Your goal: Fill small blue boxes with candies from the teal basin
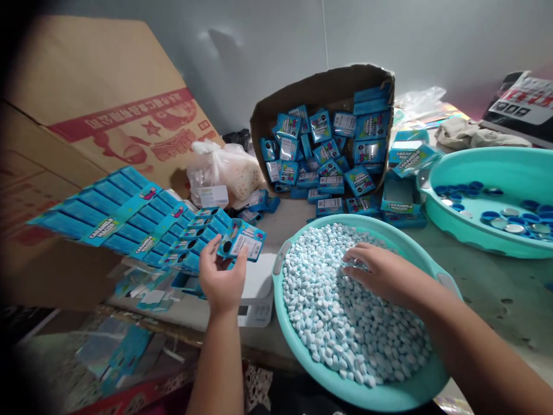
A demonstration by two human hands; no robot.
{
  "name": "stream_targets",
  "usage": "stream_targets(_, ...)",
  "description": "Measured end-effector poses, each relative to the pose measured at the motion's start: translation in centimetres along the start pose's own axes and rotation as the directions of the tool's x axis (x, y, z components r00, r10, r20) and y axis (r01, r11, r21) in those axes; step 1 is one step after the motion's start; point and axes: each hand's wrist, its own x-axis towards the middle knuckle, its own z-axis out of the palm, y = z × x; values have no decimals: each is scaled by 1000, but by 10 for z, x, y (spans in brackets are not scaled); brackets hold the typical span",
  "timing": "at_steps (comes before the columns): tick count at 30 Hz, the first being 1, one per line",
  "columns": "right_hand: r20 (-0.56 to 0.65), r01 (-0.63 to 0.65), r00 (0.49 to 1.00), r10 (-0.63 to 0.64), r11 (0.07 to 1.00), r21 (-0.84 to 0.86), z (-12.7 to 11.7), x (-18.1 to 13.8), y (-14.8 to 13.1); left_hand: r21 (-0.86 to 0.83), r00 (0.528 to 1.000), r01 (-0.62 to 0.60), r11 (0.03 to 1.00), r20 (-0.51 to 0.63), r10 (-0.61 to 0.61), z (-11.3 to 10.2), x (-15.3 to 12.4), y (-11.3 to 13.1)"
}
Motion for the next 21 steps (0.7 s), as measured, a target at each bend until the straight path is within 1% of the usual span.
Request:
stream_targets(2,25,-5,1000,4,1000,6,0,1,0,19,999,37,999,-34,-37,-13,-2,-1)
stream_targets(4,39,-7,999,7,1000,9,-1,1,0,12,996,87,996,-33,-87,-23,-7,-6)
stream_targets(6,32,-7,999,7,1000,4,-1,2,0,42,994,105,994,-19,-105,-30,-12,-11)
stream_targets(7,30,-4,1000,4,1000,0,-1,2,1,80,994,108,991,5,-109,-32,-14,-14)
stream_targets(9,25,4,1000,-4,1000,-4,0,2,2,182,983,126,975,113,-148,-35,-19,-19)
stream_targets(11,35,10,999,-10,1000,2,0,2,4,269,944,174,947,228,-238,-35,-23,-25)
stream_targets(13,39,16,999,-16,1000,2,0,2,3,294,908,230,928,278,-314,-35,-28,-30)
stream_targets(14,40,14,999,-14,1000,-2,-1,2,3,281,906,244,928,276,-321,-36,-31,-32)
stream_targets(15,38,10,999,-9,1000,-7,-1,1,2,249,915,236,939,269,-301,-38,-34,-33)
stream_targets(16,36,5,999,-4,1000,-13,-1,1,1,204,932,202,958,259,-252,-41,-36,-34)
stream_targets(18,33,1,999,0,1000,-21,-2,2,-1,126,978,57,990,193,-81,-54,-39,-34)
stream_targets(19,31,1,1000,0,1000,-22,-2,2,-2,121,991,-41,992,128,25,-64,-39,-34)
stream_targets(20,34,2,999,-2,1000,-23,-2,2,-2,150,991,-132,980,52,126,-75,-38,-34)
stream_targets(21,36,1,999,0,1000,-24,-3,2,-1,203,976,-204,958,-37,215,-86,-36,-34)
